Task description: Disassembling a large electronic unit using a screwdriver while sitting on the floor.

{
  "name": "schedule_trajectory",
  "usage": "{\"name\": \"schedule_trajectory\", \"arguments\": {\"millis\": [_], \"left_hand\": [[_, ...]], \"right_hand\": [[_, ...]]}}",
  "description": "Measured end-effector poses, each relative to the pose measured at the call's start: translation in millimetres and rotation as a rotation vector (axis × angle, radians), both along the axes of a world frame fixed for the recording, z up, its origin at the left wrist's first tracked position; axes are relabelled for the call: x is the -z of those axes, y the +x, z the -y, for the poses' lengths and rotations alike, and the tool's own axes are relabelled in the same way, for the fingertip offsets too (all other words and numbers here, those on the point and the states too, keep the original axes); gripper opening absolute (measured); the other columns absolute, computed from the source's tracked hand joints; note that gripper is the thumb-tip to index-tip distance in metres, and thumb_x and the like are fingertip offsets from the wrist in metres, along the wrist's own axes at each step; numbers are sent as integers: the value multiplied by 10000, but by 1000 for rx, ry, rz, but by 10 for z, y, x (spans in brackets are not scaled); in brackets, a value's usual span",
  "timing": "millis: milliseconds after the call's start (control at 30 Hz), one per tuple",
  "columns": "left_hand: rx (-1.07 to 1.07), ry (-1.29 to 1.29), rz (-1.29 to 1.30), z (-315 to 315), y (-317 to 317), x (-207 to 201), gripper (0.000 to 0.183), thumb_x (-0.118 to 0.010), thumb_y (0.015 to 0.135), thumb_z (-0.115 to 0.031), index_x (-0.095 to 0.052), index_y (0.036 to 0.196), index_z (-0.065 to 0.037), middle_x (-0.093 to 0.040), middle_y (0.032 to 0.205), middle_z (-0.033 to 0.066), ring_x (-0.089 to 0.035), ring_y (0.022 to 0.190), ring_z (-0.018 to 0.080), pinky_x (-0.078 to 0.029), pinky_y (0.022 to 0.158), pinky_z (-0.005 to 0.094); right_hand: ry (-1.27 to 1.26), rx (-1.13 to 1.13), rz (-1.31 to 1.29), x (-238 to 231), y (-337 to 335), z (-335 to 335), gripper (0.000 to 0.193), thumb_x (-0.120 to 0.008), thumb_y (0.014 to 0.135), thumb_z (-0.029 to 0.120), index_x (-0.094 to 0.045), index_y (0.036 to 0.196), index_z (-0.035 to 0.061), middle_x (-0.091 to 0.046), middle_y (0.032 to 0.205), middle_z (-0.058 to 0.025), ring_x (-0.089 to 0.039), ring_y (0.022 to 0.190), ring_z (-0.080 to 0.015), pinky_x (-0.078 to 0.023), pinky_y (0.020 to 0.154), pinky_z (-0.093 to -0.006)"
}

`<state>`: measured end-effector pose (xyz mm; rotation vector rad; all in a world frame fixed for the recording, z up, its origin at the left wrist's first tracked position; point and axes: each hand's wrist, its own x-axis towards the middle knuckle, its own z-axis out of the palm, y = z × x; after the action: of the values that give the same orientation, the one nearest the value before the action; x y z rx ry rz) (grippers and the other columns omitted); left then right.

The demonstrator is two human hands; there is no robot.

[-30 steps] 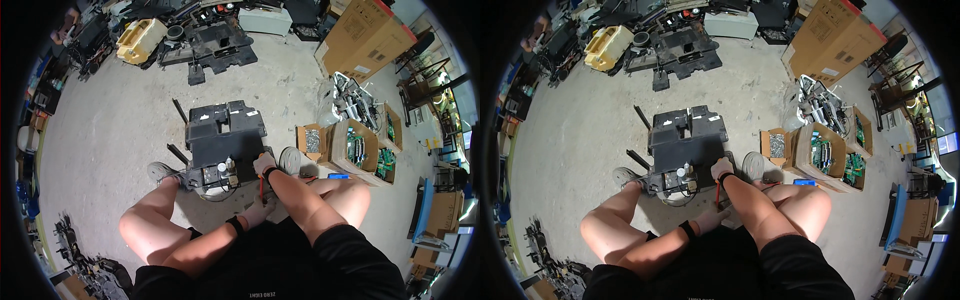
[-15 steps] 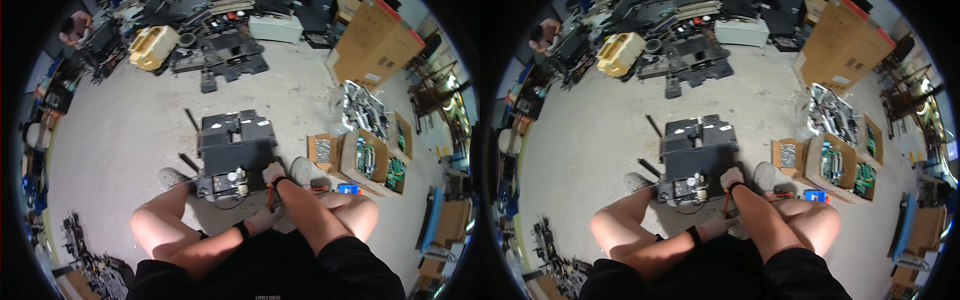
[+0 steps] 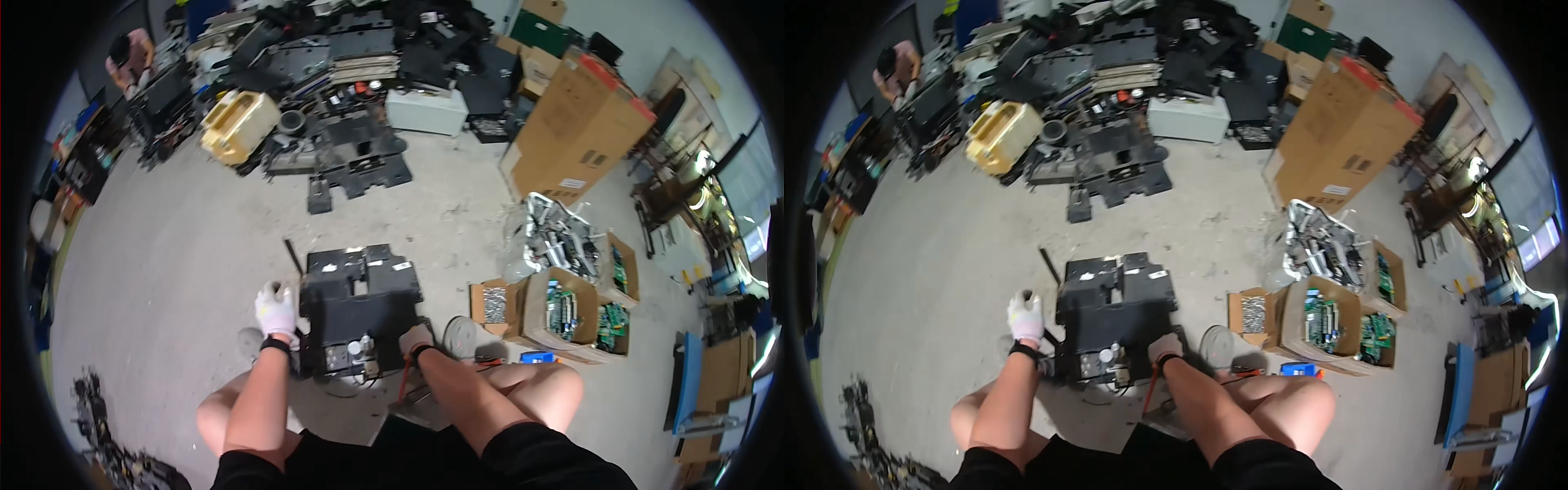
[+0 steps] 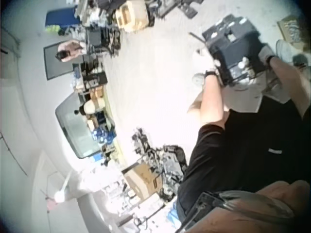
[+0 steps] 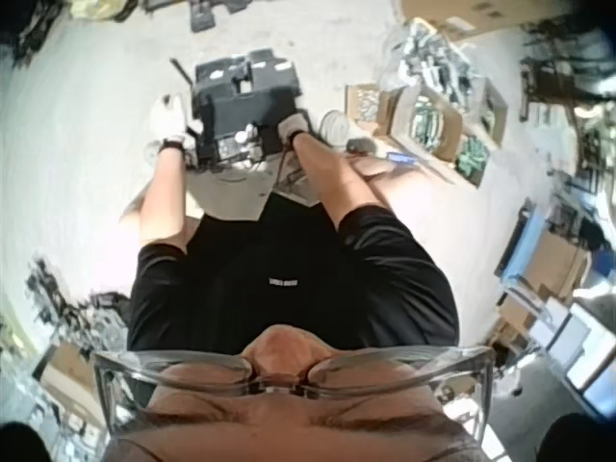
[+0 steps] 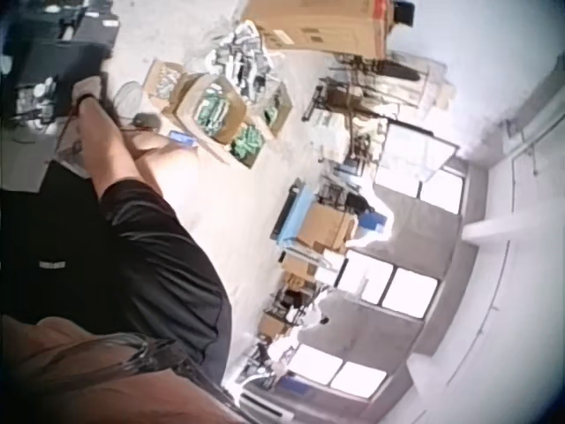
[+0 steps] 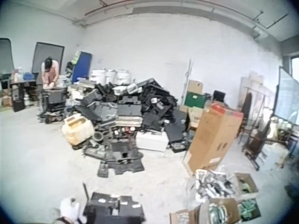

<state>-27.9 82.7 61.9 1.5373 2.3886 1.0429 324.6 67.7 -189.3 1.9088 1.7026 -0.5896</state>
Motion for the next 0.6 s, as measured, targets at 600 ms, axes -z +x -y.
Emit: {"name": "schedule_trajectory", "arguments": {"millis": [600], "left_hand": [[-42, -84, -41, 181, -669, 505, 391, -547, 996, -347, -681, 918, 12, -668, 890, 250, -632, 871, 444, -481, 773, 516]], "right_hand": [[-12, 541, -513, -1778, -772, 200, 316, -533, 872, 71, -498, 1160, -52, -685, 1002, -262, -732, 818, -364, -607, 641, -416]]}}
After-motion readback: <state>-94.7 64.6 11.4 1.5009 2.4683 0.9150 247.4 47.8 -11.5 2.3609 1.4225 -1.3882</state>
